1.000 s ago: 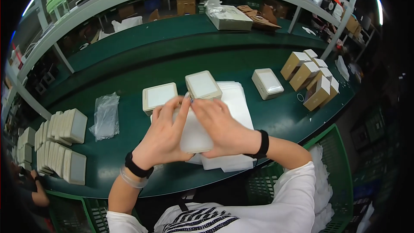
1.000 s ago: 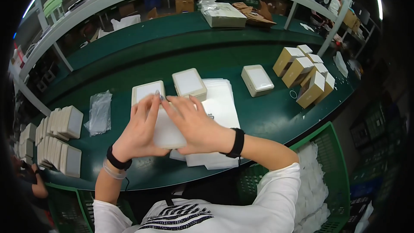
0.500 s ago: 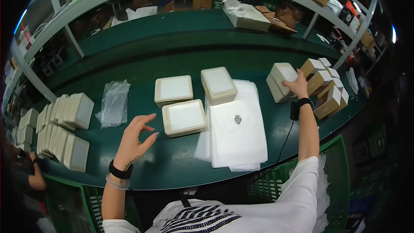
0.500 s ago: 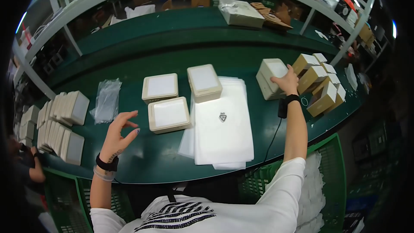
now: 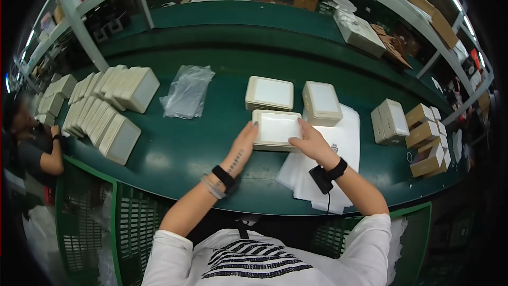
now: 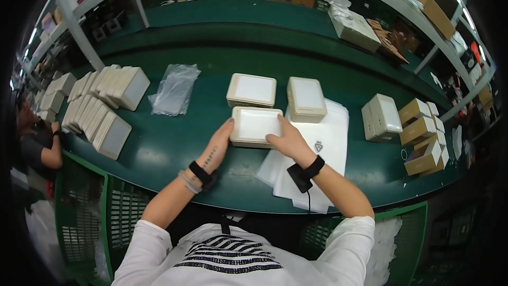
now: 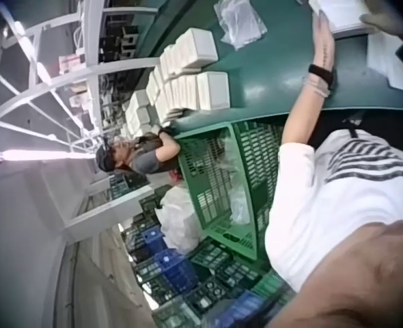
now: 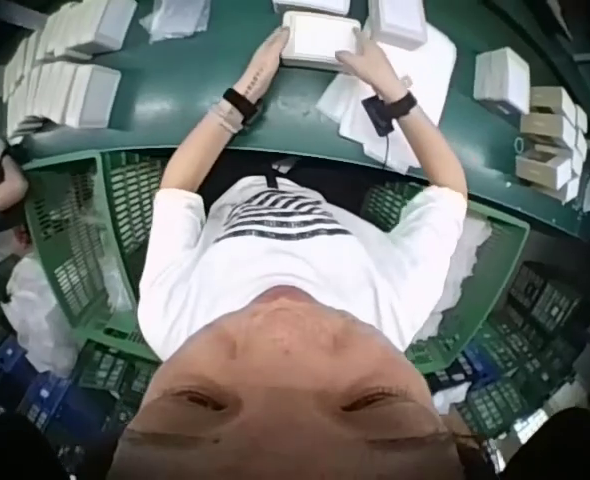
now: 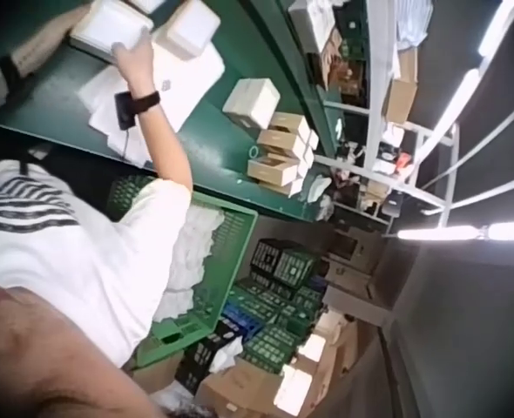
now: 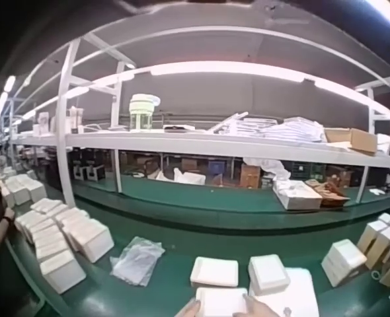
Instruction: Packaging small white rectangular boxes into clear plastic bags at an industrial workstation.
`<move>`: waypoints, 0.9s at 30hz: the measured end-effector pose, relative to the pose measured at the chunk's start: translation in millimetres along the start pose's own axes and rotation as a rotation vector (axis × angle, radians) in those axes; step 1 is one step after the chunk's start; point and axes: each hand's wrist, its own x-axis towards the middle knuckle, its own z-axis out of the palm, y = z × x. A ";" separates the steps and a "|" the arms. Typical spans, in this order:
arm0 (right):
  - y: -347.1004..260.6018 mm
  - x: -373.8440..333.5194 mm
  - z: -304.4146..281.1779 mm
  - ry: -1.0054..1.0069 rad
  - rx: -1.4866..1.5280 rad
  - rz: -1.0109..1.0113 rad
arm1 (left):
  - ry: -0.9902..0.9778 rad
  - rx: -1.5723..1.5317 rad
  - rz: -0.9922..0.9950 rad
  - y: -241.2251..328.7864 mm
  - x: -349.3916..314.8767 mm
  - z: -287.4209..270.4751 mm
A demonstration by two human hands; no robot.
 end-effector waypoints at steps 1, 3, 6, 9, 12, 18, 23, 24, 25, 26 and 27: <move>-3.1 -1.9 9.5 0.019 0.069 0.011 | 0.019 0.000 0.009 0.3 -5.6 -0.4; -6.7 -5.1 24.7 0.056 0.205 0.038 | 0.112 0.053 -0.013 -0.5 -15.0 -2.4; -49.8 -31.4 37.0 -0.040 0.361 0.064 | 0.243 0.082 -0.020 1.8 -39.3 -8.5; -50.9 -44.0 52.4 -0.072 0.467 0.069 | 0.329 0.089 0.007 14.6 -56.2 -8.8; -35.9 -45.6 56.6 -0.083 0.531 0.043 | 0.208 0.196 -0.115 28.1 -69.5 -14.8; -51.8 -42.1 57.8 -0.012 0.356 -0.095 | 0.832 1.259 0.345 58.0 -17.3 -122.6; -50.9 -43.6 64.4 -0.061 0.229 -0.125 | 0.806 1.615 0.094 57.2 2.4 -158.7; -46.8 -43.7 62.9 -0.072 0.233 -0.138 | 0.722 1.624 0.006 53.9 7.9 -162.3; -43.6 -46.6 58.7 -0.061 0.240 -0.125 | 0.747 1.631 -0.013 51.5 9.5 -166.7; -44.6 -46.5 57.6 -0.052 0.248 -0.111 | 0.731 1.631 0.056 49.4 12.2 -171.2; -46.8 -49.2 55.8 -0.069 0.250 -0.107 | 0.698 1.622 0.127 45.1 12.2 -173.2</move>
